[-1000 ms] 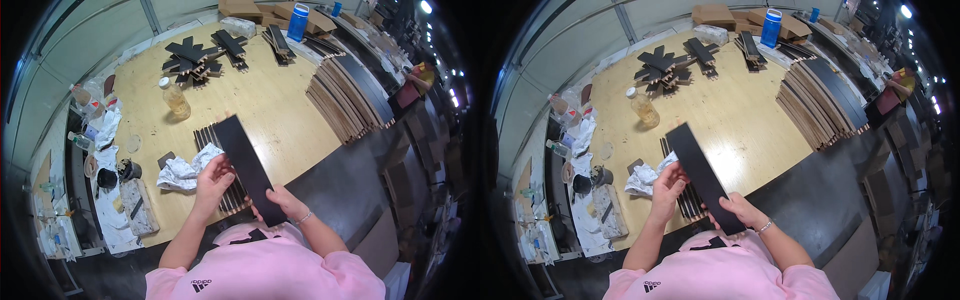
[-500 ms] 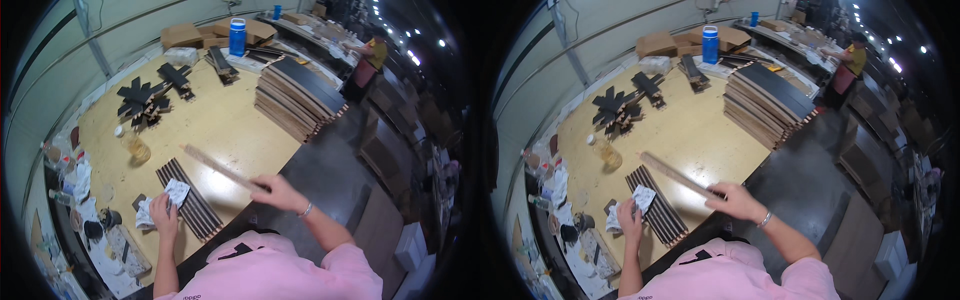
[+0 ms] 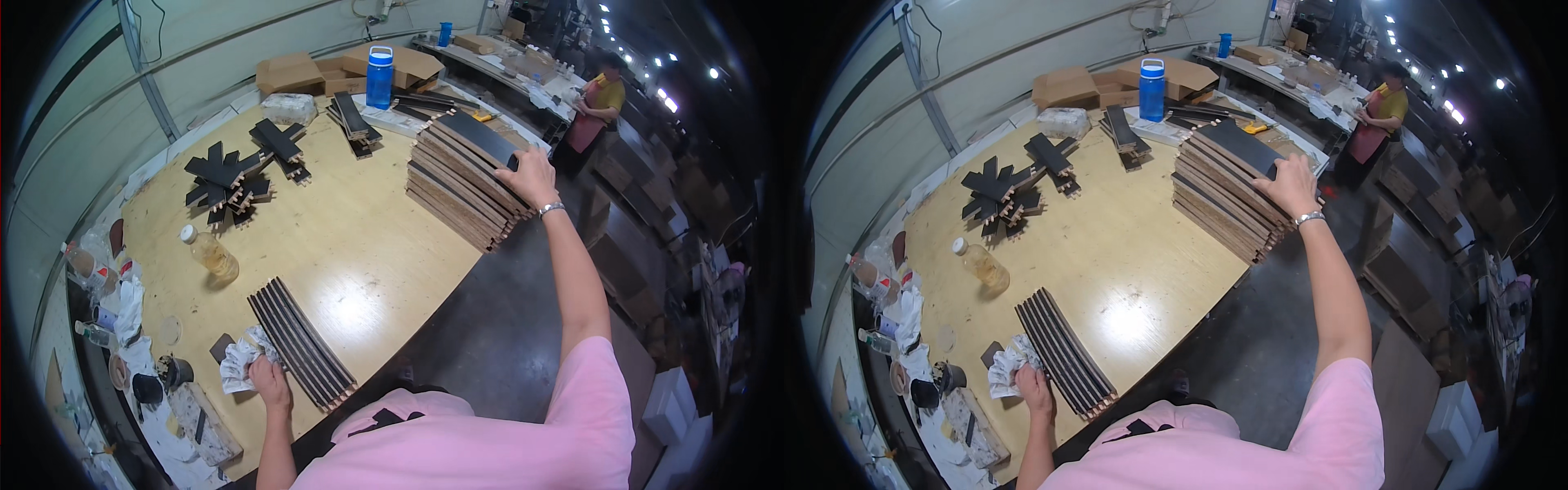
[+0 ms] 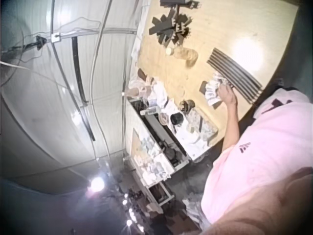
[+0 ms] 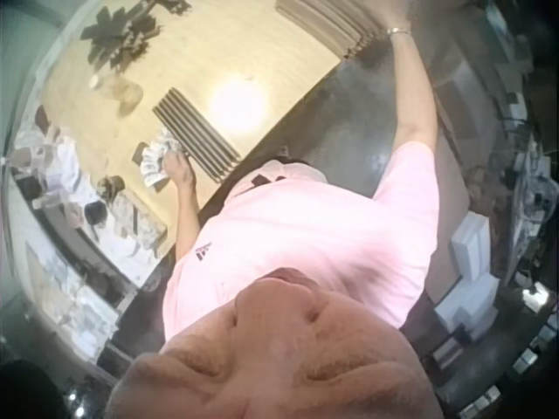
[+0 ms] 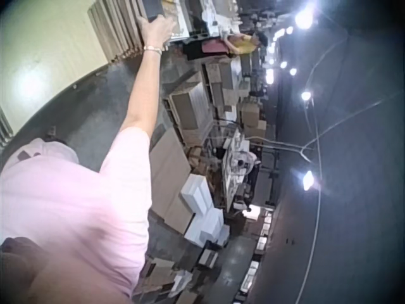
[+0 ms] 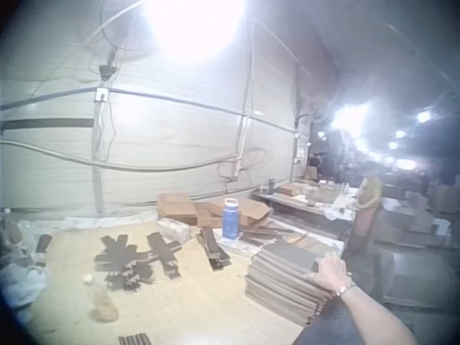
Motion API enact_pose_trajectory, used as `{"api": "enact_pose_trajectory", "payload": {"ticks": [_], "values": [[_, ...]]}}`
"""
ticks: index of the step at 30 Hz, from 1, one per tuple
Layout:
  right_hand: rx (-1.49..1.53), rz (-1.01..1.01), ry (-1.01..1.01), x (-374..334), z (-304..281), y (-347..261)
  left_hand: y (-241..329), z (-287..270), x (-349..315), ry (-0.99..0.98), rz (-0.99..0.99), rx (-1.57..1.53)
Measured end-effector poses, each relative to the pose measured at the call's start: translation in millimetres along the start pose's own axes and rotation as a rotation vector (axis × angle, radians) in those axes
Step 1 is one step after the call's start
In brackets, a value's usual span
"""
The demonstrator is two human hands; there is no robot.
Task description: The person wipes a black wooden furniture panel with a cloth, applies a substance from a sponge to the edges, and repeats this for several panels.
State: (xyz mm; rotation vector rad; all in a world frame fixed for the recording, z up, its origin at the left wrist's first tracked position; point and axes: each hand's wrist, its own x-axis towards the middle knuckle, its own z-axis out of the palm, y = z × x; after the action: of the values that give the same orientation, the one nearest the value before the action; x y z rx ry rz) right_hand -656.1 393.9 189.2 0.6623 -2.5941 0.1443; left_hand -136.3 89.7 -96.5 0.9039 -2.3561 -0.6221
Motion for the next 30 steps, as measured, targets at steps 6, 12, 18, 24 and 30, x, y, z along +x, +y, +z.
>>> {"api": "enact_pose_trajectory", "payload": {"ticks": [6,12,18,24,30], "values": [[0.455,-0.222,0.229,-32.7,22.7,-81.0,16.5,-10.8,-0.3,0.037,-0.005,-0.002],[0.908,-0.309,-0.715,-182.6,87.4,-223.4,20.7,-2.8,6.9,0.065,0.030,-0.008],[0.850,-0.395,-1.120,-252.8,100.0,-291.5,26.5,-8.9,6.9,0.087,0.018,-0.037],[1.619,0.344,-1.280,-260.9,123.3,-264.2,52.8,-44.9,9.9,0.134,0.150,0.209],[1.844,0.488,-1.186,-249.0,89.8,-225.1,2.2,-48.8,-6.1,0.059,-0.008,0.256]]}}
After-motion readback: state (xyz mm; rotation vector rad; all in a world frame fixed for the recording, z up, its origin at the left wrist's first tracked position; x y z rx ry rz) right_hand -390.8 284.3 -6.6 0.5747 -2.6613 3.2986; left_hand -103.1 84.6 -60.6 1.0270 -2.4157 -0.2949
